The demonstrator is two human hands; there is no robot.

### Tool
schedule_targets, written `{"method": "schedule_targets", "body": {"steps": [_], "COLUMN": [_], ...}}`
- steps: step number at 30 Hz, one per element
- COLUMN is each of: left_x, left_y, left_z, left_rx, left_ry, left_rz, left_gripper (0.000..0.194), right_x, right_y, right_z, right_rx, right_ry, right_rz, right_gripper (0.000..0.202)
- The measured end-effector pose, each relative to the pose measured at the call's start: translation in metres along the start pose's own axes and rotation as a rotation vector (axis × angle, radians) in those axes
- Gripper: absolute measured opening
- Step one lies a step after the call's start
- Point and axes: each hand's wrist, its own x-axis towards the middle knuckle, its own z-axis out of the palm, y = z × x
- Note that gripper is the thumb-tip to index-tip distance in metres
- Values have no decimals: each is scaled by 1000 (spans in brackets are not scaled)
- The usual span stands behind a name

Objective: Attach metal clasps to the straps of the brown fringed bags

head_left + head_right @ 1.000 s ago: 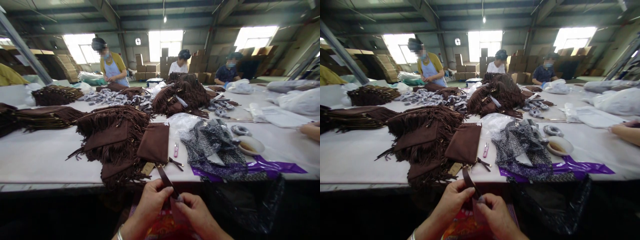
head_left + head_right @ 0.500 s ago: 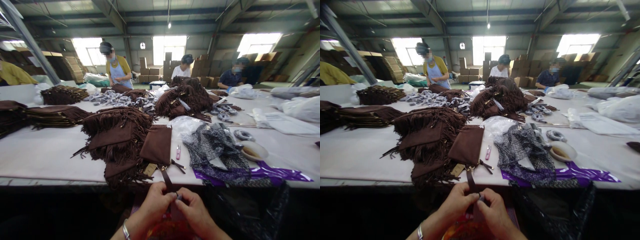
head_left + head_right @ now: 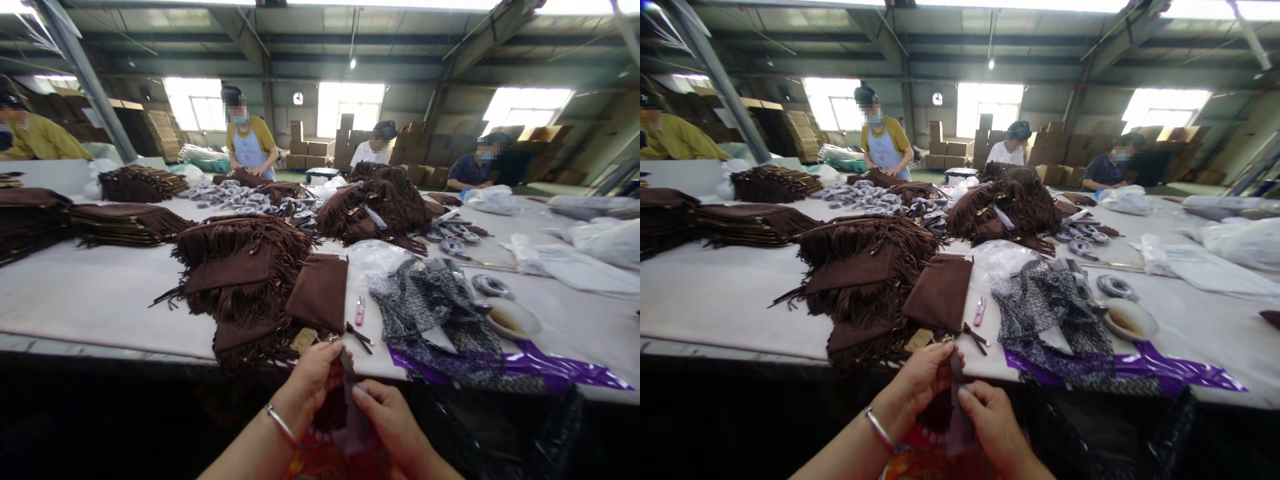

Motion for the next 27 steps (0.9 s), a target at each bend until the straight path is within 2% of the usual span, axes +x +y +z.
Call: {"method": "schedule_targets", "body": {"steps": [4, 7, 11, 14, 17, 20, 23, 27], "left_x": [-2, -7, -18, -24, -25, -22, -19, -12], "left_y": [-7, -6, 0, 1, -2, -5, -6, -10], "left_z": [5, 5, -6, -17, -25, -26, -26, -25], "left_rx": [69, 115, 140, 291, 509, 576, 573, 539], "left_ry": [-12, -26, -42, -42, -27, -2, 67, 80], "left_rz": [34, 59, 87, 123, 253, 371, 342, 290], "left_gripper": [19, 23, 28, 26, 18, 15, 15, 11], "right_x": [20, 30, 33, 32, 34, 36, 37, 38], "right_y": [-2, -8, -14, -13, -11, -8, -7, -10], "right_z": [0, 6, 14, 14, 12, 11, 11, 13], "right_rx": [48, 127, 243, 266, 202, 115, 24, -69], "right_ry": [81, 131, 89, 60, 62, 53, 32, 56], "right_rz": [92, 128, 122, 121, 118, 92, 61, 21], "right_gripper": [52, 52, 46, 43, 41, 40, 40, 36]}}
